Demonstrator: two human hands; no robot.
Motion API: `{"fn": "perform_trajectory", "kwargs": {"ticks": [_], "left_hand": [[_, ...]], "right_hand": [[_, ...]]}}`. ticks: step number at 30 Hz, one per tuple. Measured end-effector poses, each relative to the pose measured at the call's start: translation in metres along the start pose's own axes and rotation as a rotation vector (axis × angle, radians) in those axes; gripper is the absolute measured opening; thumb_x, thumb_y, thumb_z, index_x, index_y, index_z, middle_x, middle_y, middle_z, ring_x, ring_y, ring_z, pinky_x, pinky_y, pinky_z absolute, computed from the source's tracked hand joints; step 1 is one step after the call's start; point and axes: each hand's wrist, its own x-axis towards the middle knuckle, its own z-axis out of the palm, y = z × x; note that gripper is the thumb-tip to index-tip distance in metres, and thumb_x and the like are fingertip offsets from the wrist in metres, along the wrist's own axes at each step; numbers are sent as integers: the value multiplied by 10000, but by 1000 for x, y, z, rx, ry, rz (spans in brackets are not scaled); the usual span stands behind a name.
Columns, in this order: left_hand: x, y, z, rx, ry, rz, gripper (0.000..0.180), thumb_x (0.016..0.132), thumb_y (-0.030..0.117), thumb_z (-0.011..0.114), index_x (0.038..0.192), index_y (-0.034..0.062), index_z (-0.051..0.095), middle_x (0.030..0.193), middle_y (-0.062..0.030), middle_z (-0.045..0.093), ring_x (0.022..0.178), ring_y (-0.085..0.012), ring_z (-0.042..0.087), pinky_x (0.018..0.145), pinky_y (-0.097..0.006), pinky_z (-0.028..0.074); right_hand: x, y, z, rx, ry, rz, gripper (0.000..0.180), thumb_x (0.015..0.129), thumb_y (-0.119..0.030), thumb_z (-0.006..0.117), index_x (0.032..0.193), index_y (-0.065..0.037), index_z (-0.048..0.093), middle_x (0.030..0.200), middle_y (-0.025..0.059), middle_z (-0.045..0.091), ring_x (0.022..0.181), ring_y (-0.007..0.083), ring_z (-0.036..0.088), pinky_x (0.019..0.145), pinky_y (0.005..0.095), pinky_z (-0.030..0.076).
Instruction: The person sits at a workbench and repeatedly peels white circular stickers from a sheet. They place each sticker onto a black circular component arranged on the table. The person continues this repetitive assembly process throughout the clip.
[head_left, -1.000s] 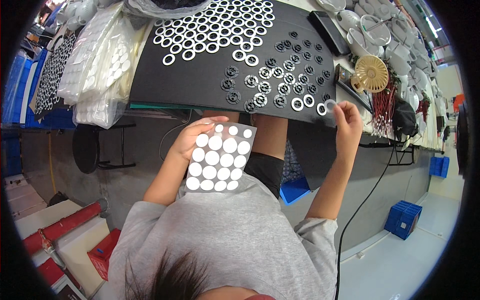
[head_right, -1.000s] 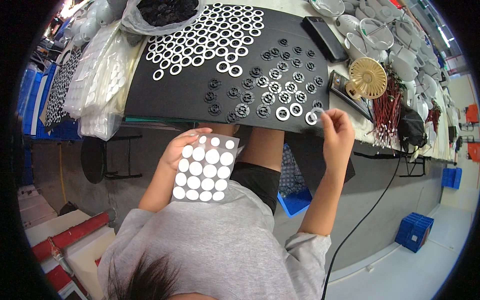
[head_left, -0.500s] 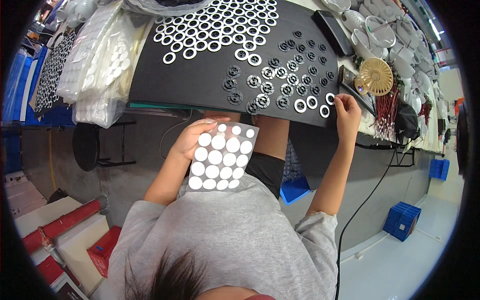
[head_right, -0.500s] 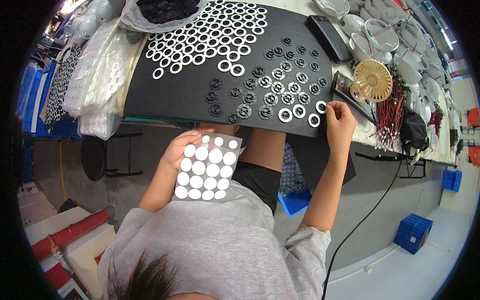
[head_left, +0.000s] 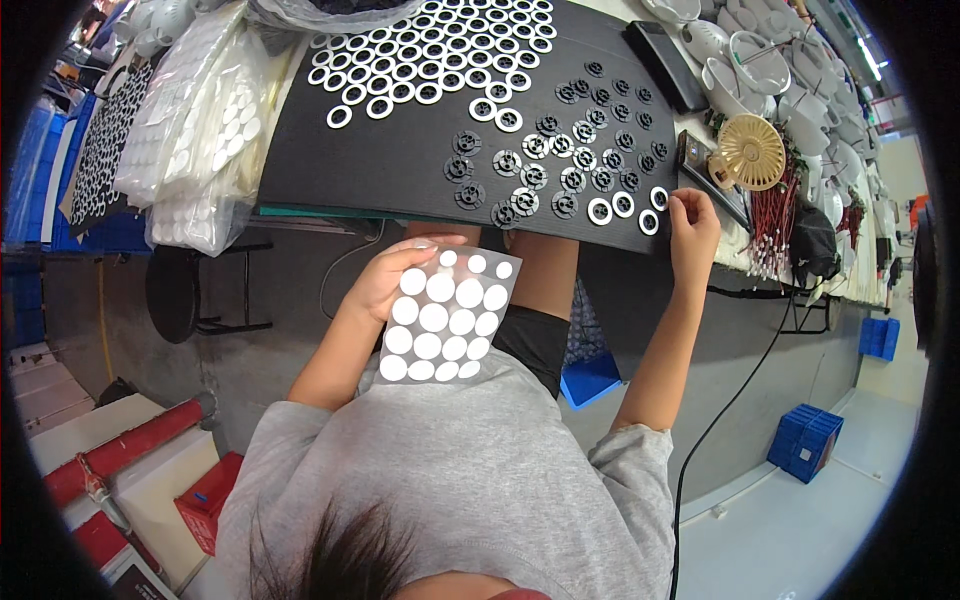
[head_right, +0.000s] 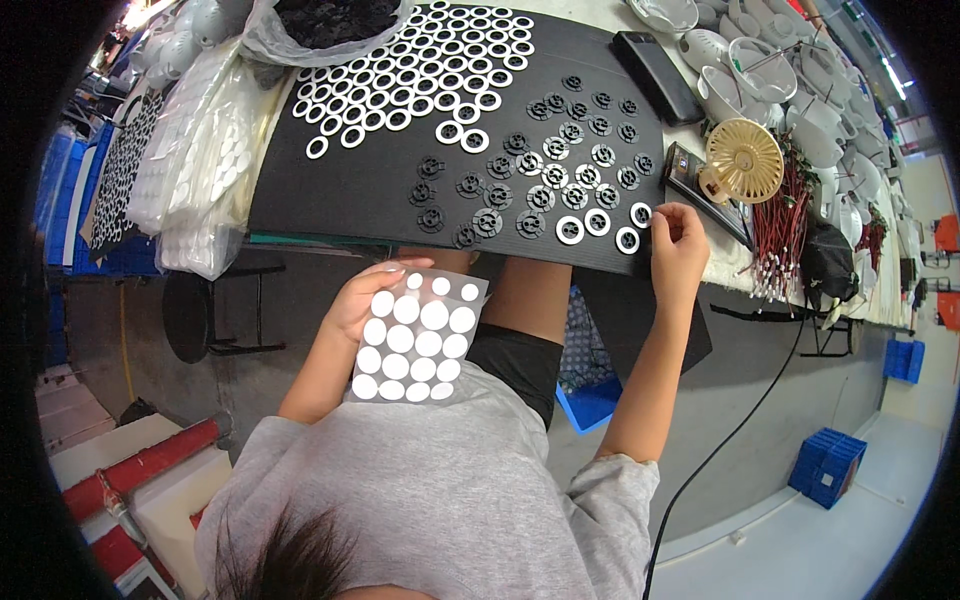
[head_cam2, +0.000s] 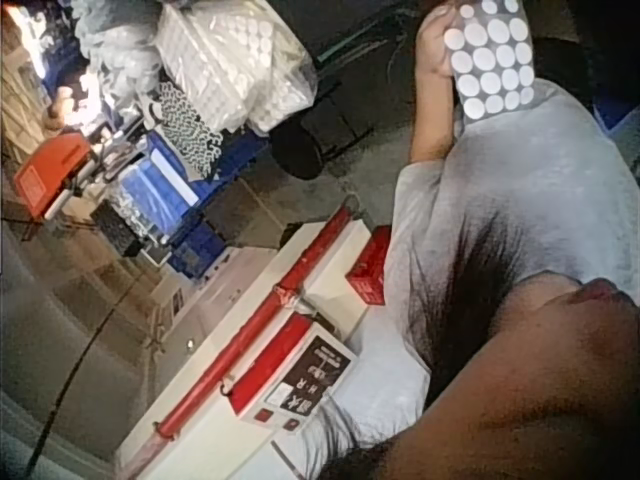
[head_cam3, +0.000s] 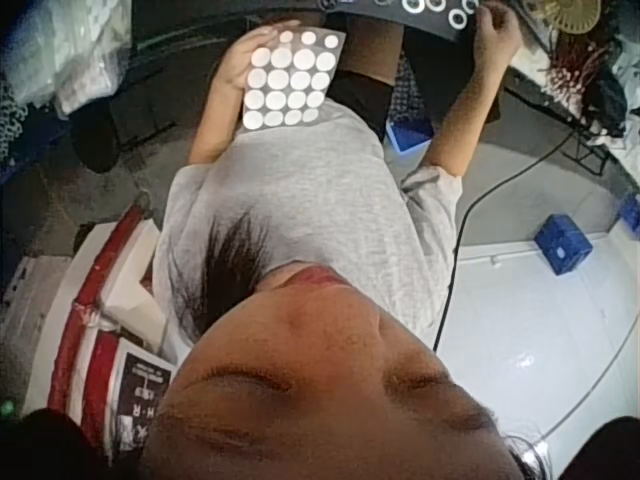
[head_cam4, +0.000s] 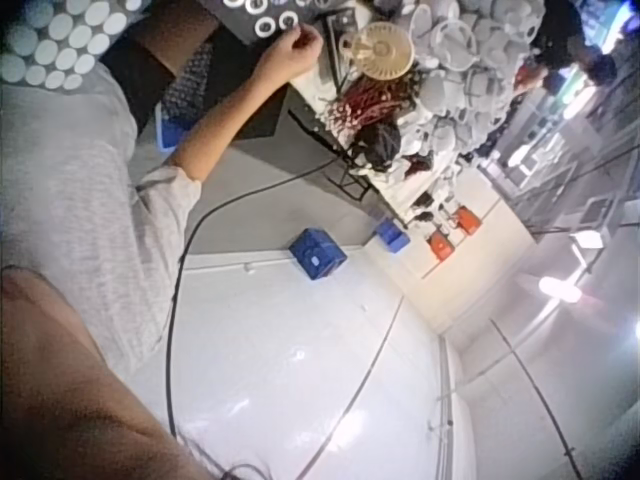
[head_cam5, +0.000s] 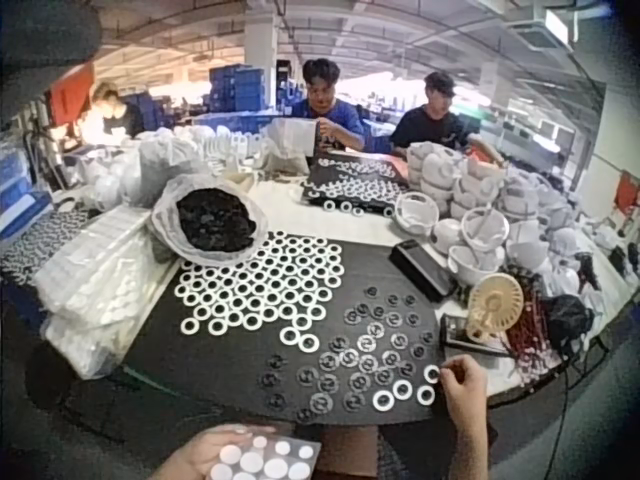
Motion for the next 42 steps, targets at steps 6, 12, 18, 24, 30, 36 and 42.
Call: {"fn": "perform_trajectory", "kwargs": {"ticks": [6, 12, 18, 24, 30, 36, 42], "left_hand": [[-5, 1, 9, 1, -34, 43, 359, 873, 111, 421, 1200, -37, 433, 1081, -193, 558, 963, -249, 582, 825, -353, 487], [-4, -4, 8, -4, -86, 37, 357, 880, 120, 393, 1203, -29, 420, 1112, -212, 533, 998, -267, 564, 846, -373, 479], [-3, -4, 14, -78, -97, 55, 362, 870, 126, 376, 1201, -21, 393, 1171, -255, 483, 1047, -317, 530, 889, -406, 448], [-1, -15, 23, -121, -31, 41, 347, 854, 106, 357, 1175, -19, 398, 1217, -285, 433, 1095, -358, 489, 933, -424, 414], [1, -17, 24, -102, 5, 24, 349, 857, 115, 346, 1176, -16, 392, 1239, -273, 418, 1106, -355, 481, 940, -425, 409], [1, -19, 23, -105, 15, 35, 347, 860, 122, 347, 1175, -15, 397, 1261, -247, 409, 1109, -338, 481, 941, -414, 411], [-1, -18, 22, -107, -12, 30, 338, 860, 123, 360, 1163, -17, 411, 1255, -234, 423, 1098, -316, 494, 931, -395, 424]], "right_hand": [[-56, -52, 4, -63, 102, -328, 87, 742, 6, 568, 826, -17, 578, 763, 68, 534, 715, 152, 528, 642, 251, 420], [-122, -84, 49, 76, -417, -474, 238, 680, -37, 641, 910, -23, 582, 974, 119, 551, 922, 282, 516, 784, 359, 427], [-143, -78, 67, 191, -474, -410, 300, 695, -37, 649, 980, -9, 559, 1064, 144, 550, 973, 292, 526, 811, 356, 433], [-154, -69, 72, 237, -388, -266, 255, 720, 1, 630, 966, 7, 561, 973, 133, 590, 835, 253, 574, 713, 308, 469], [-155, -68, 69, 226, -403, -202, 228, 726, 6, 635, 944, 14, 571, 953, 126, 597, 818, 201, 593, 711, 280, 490], [-153, -70, 65, 274, -432, -205, 295, 698, -37, 670, 970, -4, 558, 909, 111, 585, 763, 192, 566, 675, 278, 467], [-155, -71, 63, 226, -472, -183, 326, 684, -49, 694, 977, -9, 556, 881, 94, 599, 725, 161, 557, 652, 256, 460]]}}
